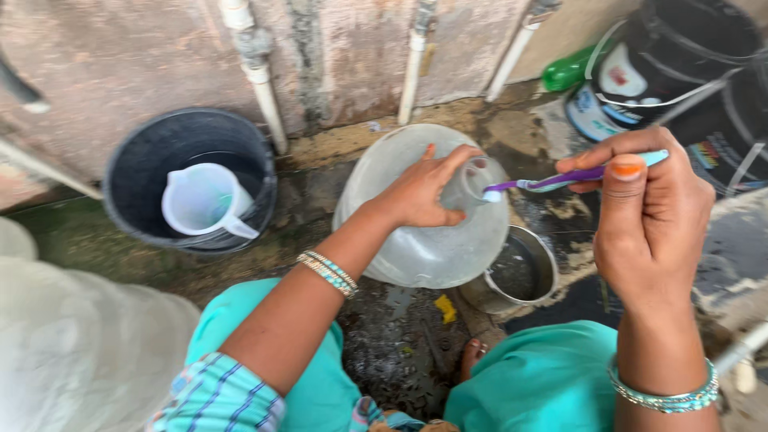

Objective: The person scrubs the inside of a large plastic water dispenser bottle with a toothbrush, then wipes the exterior with a yellow sponge. The task is performed while sitting on a wet floor next to buckets and paint cans.

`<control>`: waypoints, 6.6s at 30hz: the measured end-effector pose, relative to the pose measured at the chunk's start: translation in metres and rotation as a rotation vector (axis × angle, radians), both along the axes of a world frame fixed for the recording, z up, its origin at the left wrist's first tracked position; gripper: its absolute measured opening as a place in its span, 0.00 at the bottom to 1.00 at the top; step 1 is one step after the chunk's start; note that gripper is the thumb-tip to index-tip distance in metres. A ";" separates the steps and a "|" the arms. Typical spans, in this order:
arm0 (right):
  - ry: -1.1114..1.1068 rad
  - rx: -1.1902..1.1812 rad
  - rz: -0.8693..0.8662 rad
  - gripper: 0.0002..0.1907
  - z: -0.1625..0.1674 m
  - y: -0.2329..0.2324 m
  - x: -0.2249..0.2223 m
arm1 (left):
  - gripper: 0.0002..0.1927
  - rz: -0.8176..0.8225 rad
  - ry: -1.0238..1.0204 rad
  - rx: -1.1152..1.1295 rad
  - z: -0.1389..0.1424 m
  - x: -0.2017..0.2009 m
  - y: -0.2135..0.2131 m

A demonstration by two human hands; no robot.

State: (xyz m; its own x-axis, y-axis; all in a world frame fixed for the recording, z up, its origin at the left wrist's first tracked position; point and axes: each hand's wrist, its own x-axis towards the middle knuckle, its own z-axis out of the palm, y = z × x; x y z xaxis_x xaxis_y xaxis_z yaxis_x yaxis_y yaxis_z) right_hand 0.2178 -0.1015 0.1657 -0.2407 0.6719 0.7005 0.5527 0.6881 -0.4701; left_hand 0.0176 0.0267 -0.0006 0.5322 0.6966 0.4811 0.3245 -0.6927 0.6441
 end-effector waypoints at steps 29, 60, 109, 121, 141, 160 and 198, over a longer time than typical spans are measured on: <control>-0.132 -0.209 -0.002 0.20 -0.037 0.045 -0.022 | 0.51 -0.080 0.040 0.035 0.027 0.000 -0.006; -0.059 -0.113 -0.126 0.13 -0.006 0.016 -0.029 | 0.45 -0.143 -0.023 -0.152 0.022 0.001 0.000; -0.130 -0.257 0.059 0.19 -0.047 0.056 -0.018 | 0.54 -0.101 0.084 0.058 0.013 -0.007 -0.007; 0.026 -0.037 0.011 0.21 -0.022 0.016 0.006 | 0.51 -0.124 0.081 -0.054 0.024 -0.007 -0.006; -0.228 -0.091 0.119 0.17 -0.037 0.042 -0.017 | 0.49 -0.149 0.093 -0.194 0.024 -0.017 0.001; -0.214 -0.102 0.334 0.18 -0.034 0.039 0.014 | 0.46 -0.224 0.212 -0.411 0.041 -0.020 -0.014; -0.383 -0.758 -0.475 0.19 -0.456 0.111 0.004 | 0.36 0.305 0.339 -0.069 0.091 -0.066 -0.077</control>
State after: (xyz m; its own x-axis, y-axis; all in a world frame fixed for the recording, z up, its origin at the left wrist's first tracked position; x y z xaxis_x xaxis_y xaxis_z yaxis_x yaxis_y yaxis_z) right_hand 0.2213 0.0097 -0.2905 0.0501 0.9984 -0.0269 0.9022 -0.0568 -0.4275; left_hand -0.0486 -0.0507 0.0900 0.4174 0.8703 0.2616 0.7073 -0.4919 0.5077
